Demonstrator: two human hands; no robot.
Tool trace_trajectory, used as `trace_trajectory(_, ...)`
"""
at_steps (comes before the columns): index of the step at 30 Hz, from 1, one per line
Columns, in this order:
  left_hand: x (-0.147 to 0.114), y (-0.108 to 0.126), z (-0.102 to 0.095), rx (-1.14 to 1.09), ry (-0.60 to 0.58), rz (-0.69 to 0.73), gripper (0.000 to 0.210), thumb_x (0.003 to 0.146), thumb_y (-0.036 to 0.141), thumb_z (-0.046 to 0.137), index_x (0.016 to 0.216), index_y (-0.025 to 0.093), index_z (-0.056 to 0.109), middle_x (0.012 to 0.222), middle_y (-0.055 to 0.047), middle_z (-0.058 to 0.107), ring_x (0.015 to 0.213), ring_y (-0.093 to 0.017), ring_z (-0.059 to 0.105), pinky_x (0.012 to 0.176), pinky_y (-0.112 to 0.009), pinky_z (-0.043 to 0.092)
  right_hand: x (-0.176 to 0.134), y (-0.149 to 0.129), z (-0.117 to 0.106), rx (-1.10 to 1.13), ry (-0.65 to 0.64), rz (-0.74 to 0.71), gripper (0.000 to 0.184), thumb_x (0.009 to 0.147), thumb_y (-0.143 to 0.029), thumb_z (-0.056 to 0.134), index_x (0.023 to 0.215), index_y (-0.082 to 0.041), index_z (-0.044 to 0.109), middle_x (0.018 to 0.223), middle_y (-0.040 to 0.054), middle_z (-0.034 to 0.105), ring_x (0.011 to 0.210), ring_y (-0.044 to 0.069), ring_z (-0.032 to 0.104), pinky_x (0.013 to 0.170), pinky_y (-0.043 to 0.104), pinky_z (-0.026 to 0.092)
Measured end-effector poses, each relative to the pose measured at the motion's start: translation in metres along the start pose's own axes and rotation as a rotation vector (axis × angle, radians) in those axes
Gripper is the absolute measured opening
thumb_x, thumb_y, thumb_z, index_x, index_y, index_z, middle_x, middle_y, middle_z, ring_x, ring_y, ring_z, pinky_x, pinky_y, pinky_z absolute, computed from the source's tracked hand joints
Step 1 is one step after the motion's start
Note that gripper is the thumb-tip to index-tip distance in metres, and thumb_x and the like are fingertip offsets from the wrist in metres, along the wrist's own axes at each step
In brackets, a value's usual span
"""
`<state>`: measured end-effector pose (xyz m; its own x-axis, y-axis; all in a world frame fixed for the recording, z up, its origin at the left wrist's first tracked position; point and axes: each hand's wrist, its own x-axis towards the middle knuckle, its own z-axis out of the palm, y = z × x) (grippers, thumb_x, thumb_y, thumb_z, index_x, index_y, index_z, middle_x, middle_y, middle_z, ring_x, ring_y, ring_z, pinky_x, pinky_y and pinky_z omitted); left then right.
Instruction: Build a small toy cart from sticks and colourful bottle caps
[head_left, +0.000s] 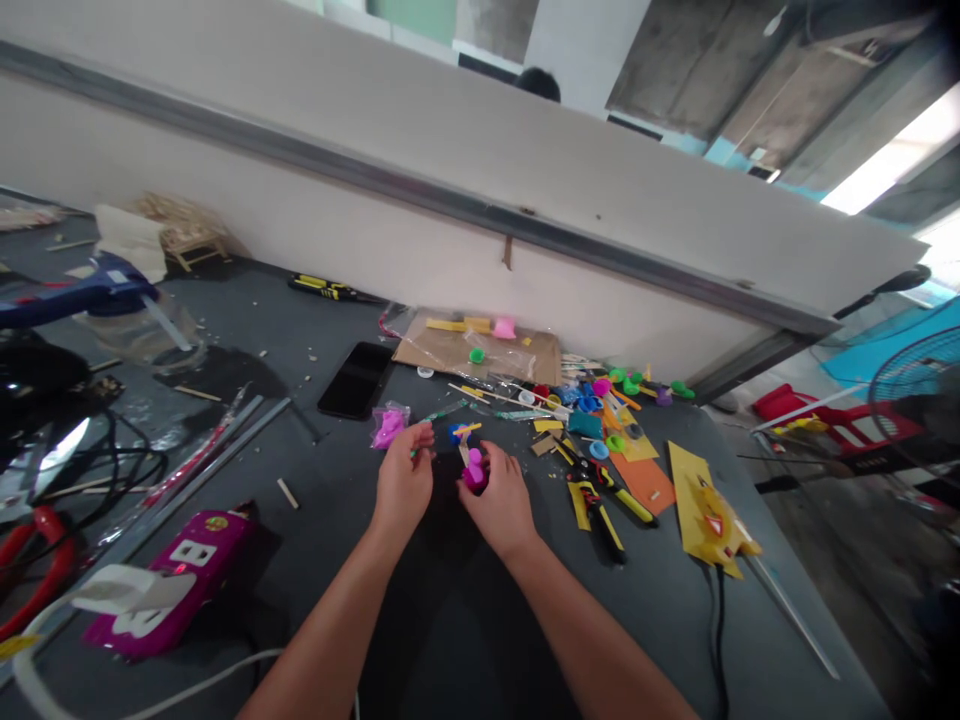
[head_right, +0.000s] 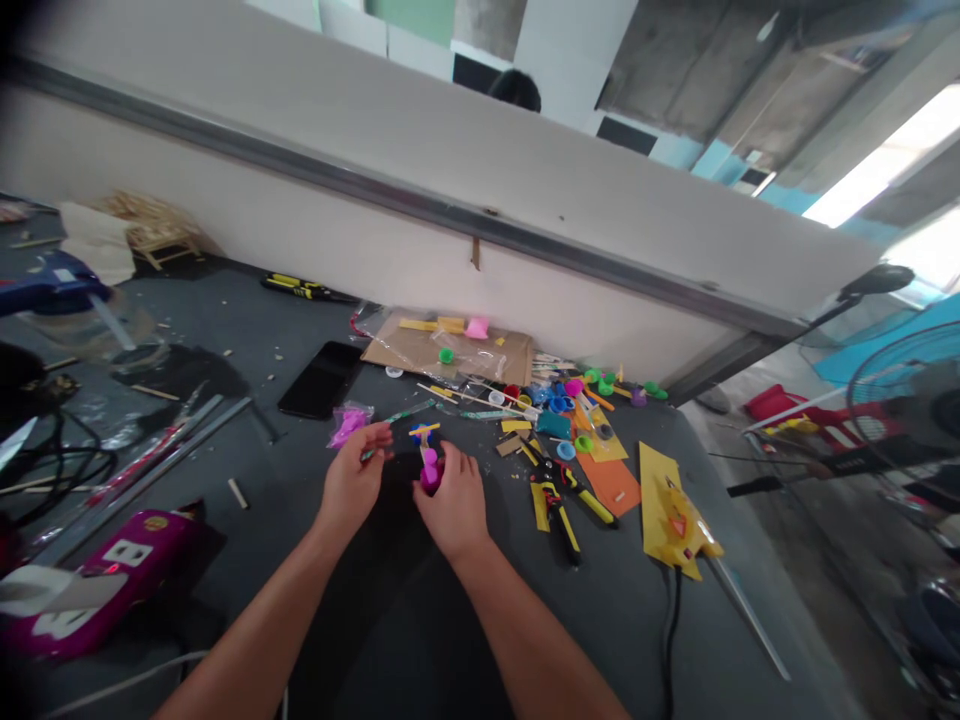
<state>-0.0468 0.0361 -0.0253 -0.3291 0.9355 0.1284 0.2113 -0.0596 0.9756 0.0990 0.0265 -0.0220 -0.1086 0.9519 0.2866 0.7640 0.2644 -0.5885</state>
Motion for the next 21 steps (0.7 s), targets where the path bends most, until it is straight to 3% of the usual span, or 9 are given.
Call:
trace_trajectory(3,0.004,-0.001,-0.006,0.133,0.006,0.160,0.034,0.079,0.013,0.044,0.111,0.017,0.055,0.110,-0.009,0.060,0.102,-0.019,0.057,0.090,-0.037,0.046,0.002,0.007,0.000,0.084,-0.001,0.077,0.056,0.068,-0.019,0.060,0.121,-0.018,0.044,0.094,0.0067,0.061,0.087,0.024,0.056,0.083,0.041,0.045)
trace_trajectory(7,0.004,0.001,-0.007,0.126,-0.065,0.163,0.036,0.080,0.018,0.047,0.116,0.018,0.053,0.114,-0.009,0.058,0.105,-0.019,0.057,0.087,-0.035,0.049,0.011,0.026,-0.009,0.299,-0.028,0.142,0.055,0.069,-0.015,0.056,0.122,-0.019,0.040,0.098,0.0045,0.062,0.085,0.019,0.060,0.080,0.035,0.047)
trace_trajectory(15,-0.001,-0.008,0.005,0.150,-0.302,0.194,0.048,0.076,0.018,0.055,0.123,0.021,0.048,0.123,-0.007,0.056,0.111,-0.020,0.054,0.087,-0.035,0.051,0.029,0.058,-0.028,0.384,-0.078,-0.005,0.058,0.063,-0.005,0.051,0.118,-0.020,0.042,0.104,0.0043,0.061,0.096,0.017,0.058,0.089,0.034,0.043)
trace_trajectory(21,-0.004,-0.012,0.010,0.315,-0.328,0.318,0.043,0.078,0.019,0.055,0.121,0.021,0.049,0.116,-0.007,0.060,0.104,-0.021,0.058,0.088,-0.039,0.049,0.033,0.058,-0.019,0.367,-0.059,-0.101,0.065,0.062,-0.004,0.049,0.125,-0.018,0.037,0.114,0.0087,0.056,0.104,0.019,0.055,0.091,0.036,0.044)
